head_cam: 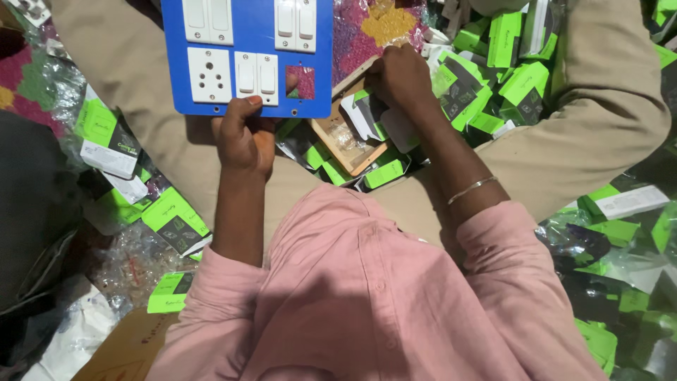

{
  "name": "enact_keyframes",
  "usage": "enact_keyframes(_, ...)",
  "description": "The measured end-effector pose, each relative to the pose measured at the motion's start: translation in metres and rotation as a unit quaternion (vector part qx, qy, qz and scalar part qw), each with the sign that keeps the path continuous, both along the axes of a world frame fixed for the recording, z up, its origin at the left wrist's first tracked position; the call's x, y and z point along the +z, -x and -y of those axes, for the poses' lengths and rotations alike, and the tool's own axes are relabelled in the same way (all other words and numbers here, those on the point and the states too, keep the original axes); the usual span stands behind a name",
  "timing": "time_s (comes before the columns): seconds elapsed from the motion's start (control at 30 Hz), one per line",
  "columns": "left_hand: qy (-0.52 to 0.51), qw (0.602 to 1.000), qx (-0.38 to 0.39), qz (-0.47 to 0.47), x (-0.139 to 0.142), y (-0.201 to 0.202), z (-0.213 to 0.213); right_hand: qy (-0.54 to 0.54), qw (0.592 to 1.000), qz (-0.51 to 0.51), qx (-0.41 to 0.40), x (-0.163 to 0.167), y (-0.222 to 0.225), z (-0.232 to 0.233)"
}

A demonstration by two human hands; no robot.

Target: The person sits on the floor and assembles white electrical switches and sockets onto a blue plastic mounting board. They pick up individual switches and sockets, place them into the board's cutouts, and secure them with screws using a screwdriver. The person repeatedly flips the board to access the back and tighten screws.

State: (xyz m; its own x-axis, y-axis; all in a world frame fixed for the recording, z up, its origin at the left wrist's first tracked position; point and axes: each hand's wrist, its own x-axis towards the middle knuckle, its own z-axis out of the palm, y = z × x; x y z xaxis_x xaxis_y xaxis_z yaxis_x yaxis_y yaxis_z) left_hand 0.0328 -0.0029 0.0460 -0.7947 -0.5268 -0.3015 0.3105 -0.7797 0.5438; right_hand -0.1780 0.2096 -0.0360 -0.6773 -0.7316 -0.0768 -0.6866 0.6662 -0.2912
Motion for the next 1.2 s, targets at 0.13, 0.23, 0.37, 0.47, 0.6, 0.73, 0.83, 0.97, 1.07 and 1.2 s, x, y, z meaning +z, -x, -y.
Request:
enact_keyframes(0.13,-0.016,1.0,0.001,-0.002,-0.006,0.001,0.001,-0.014,0.998,-0.032,0.046,-0.013,0.0,-0.005)
enact_keyframes(0.23,-0.008,1.0,0.012,0.013,-0.009,0.001,0.001,-0.01,0.999,-0.022,0.038,-0.019,0.003,-0.001)
enact_keyframes(0.37,0.0,1.0,0.008,0.01,-0.009,0.003,0.0,-0.036,0.995,-0.055,0.069,-0.025,0.002,0.007)
enact_keyframes(0.47,-0.004,1.0,-0.003,0.013,-0.01,0.003,0.0,-0.003,0.994,-0.081,0.07,-0.025,-0.005,0.007)
enact_keyframes(0.6,0.002,1.0,-0.005,0.002,-0.013,0.004,0.001,0.047,0.995,-0.08,0.044,-0.016,-0.009,0.001)
enact_keyframes(0.73,0.007,1.0,-0.009,0.015,-0.022,0.001,-0.001,0.158,0.987,-0.015,-0.03,0.011,-0.006,-0.004)
enact_keyframes(0.83,0.002,1.0,-0.01,0.016,-0.03,0.005,-0.003,0.208,0.969,0.096,-0.094,0.045,-0.003,-0.004)
enact_keyframes(0.97,0.015,1.0,-0.011,0.009,-0.032,0.008,-0.014,0.422,0.864,0.256,-0.097,0.098,-0.022,-0.005)
enact_keyframes(1.07,0.018,0.999,-0.047,-0.01,-0.023,0.008,-0.02,0.454,0.838,0.298,-0.051,0.129,-0.05,0.002)
enact_keyframes(1.2,0.03,0.995,-0.086,-0.045,-0.012,0.011,-0.024,0.388,0.9,0.198,0.02,0.15,-0.084,0.019)
